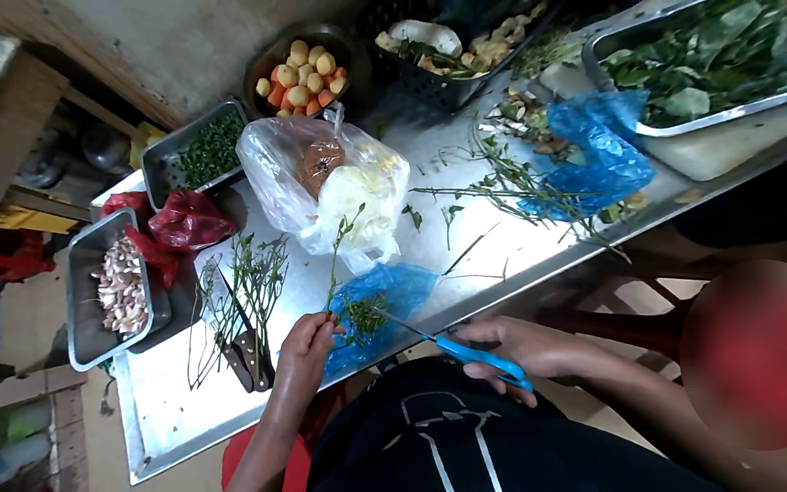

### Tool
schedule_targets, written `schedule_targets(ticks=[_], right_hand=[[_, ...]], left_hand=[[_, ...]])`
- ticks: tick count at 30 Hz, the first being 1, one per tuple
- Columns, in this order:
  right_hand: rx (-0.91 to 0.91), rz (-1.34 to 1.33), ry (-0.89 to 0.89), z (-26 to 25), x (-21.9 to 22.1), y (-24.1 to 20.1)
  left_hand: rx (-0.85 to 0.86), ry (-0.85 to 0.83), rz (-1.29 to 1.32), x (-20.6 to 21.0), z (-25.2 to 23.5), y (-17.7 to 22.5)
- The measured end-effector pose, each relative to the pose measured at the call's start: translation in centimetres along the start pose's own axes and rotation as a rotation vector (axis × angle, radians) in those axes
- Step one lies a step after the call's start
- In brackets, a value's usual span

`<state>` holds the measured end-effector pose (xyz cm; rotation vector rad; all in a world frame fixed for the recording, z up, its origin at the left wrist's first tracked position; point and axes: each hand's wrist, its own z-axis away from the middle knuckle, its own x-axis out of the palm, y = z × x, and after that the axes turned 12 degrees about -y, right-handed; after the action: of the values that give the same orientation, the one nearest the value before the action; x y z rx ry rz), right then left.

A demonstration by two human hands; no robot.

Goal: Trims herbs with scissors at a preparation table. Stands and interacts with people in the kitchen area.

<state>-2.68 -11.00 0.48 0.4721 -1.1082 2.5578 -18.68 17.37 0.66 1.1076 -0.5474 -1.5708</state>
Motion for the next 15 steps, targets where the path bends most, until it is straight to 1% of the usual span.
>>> schedule_targets(ticks=[7, 12, 15], right_hand=[[0.026, 0.009, -0.013, 0.4, 0.3, 0.2], [0.038, -0.003, 0.005, 0.6, 0.5, 0.9], [0.02, -0.026, 0.017, 0.7, 0.6, 1.2]], left_hand=[[-0.036, 0.036, 0.095, 0.1, 0.1, 0.1], [-0.067, 0.041, 0.23, 0.1, 0.3, 0.4], [-0.076, 0.05, 0.237, 0.3, 0.4, 0.5]])
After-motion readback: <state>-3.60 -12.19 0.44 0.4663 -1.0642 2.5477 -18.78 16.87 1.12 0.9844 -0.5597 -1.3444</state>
